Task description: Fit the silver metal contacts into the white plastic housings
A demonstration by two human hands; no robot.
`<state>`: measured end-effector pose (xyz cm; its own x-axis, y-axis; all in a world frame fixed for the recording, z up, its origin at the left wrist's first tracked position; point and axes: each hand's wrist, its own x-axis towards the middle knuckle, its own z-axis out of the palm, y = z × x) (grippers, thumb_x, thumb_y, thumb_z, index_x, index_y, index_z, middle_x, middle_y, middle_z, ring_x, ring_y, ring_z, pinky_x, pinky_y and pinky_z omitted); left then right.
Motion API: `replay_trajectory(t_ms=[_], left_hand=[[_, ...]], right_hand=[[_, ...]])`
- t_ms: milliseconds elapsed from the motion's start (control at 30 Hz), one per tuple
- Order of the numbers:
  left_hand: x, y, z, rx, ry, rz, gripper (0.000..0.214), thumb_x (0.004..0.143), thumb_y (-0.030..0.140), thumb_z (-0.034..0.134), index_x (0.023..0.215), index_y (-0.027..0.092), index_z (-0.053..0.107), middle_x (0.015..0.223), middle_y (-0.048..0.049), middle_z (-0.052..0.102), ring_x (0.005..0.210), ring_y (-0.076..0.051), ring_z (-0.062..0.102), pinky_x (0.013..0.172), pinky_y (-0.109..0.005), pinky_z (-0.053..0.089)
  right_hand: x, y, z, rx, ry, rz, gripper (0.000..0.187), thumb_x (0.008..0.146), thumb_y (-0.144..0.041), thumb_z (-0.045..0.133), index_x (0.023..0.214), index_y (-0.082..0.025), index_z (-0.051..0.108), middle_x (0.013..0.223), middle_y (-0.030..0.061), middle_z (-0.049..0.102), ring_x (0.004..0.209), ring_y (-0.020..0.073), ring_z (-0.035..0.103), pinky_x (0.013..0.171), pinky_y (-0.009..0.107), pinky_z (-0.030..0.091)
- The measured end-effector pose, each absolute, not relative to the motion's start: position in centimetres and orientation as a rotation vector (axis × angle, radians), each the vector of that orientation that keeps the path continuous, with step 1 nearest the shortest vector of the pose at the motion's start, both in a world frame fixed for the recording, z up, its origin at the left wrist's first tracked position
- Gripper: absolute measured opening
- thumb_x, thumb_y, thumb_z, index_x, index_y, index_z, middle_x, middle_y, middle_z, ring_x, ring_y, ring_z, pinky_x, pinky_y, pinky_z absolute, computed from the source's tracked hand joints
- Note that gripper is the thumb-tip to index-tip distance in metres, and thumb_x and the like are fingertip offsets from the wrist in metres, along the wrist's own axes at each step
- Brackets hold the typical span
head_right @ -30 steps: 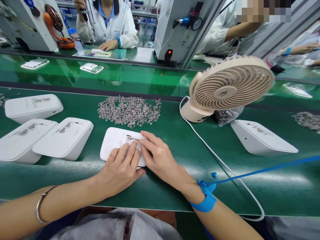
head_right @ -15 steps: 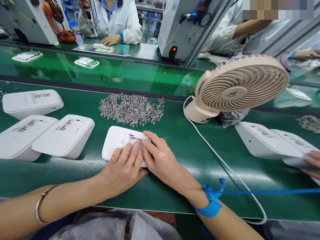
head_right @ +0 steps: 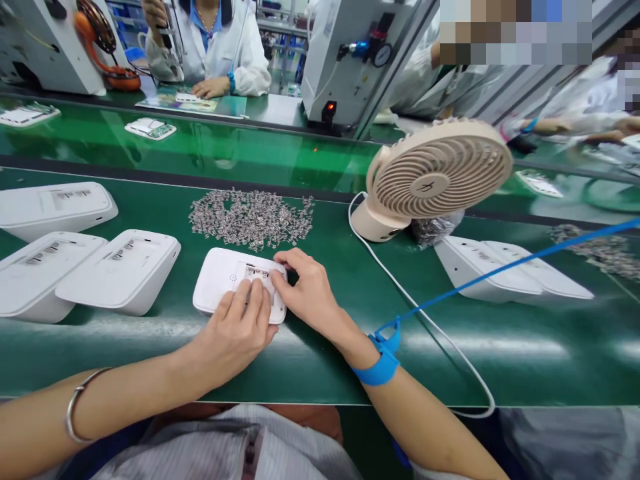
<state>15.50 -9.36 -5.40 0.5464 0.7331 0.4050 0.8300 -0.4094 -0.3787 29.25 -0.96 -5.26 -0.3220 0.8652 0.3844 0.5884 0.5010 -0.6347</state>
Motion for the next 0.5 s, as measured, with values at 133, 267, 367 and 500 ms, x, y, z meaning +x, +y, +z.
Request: replay_trajectory(t_ms=[133,267,367,500], left_hand=[[15.4,-9.5,-5.0,-2.066,-1.477,-0.061,0.042,0.079,0.01,0.046,0.115,-0.01,0.054,0.102,-0.0283,0.064,0.093,-0.032,0.062,0.073,-0.036,0.046],[14.7,-8.3,-4.5,-2.0,-1.707,0.011,0.043,0.072,0.002,0.043,0.111,-0.011,0.055,0.086,-0.0277,0.067,0.085,-0.034,0.063,0.062,-0.035,0.046],[13.3,-6.6,-4.1,-1.891,-1.857,0.094,0.043,0.07,0.001,0.042,0.109,-0.01,0.058,0.077,-0.0242,0.067,0.075,-0.03,0.063,0.063,-0.036,0.044],[10.3,-4.4,-3.5,-1.822,-1.995,0.116,0.035,0.07,-0.002,0.037,0.092,-0.006,0.064,0.073,-0.0228,0.064,0.068,-0.028,0.06,0.058,-0.035,0.04]], right_hand=[[32.7,-0.5,-4.3,-1.293,-1.691,0.222,0.023,0.075,-0.033,0.062,0.095,-0.021,0.062,0.095,0.0079,0.062,0.082,0.0208,0.059,0.073,0.036,0.047],[41.0,2.1,-4.7,-1.488,-1.244,-0.17,0.027,0.059,-0.035,0.077,0.081,-0.021,0.069,0.088,0.0158,0.063,0.091,0.0318,0.057,0.082,0.047,0.041],[48.4,4.4,-6.0,-1.725,-0.789,-0.402,0.054,0.019,-0.032,0.089,0.069,-0.023,0.07,0.104,0.0208,0.059,0.105,0.045,0.048,0.087,0.056,0.03],[56.1,4.1,-8.3,-2.07,-0.5,-0.312,0.059,0.019,-0.043,0.088,0.074,-0.03,0.07,0.131,0.0199,0.042,0.118,0.0498,0.034,0.077,0.059,0.029]])
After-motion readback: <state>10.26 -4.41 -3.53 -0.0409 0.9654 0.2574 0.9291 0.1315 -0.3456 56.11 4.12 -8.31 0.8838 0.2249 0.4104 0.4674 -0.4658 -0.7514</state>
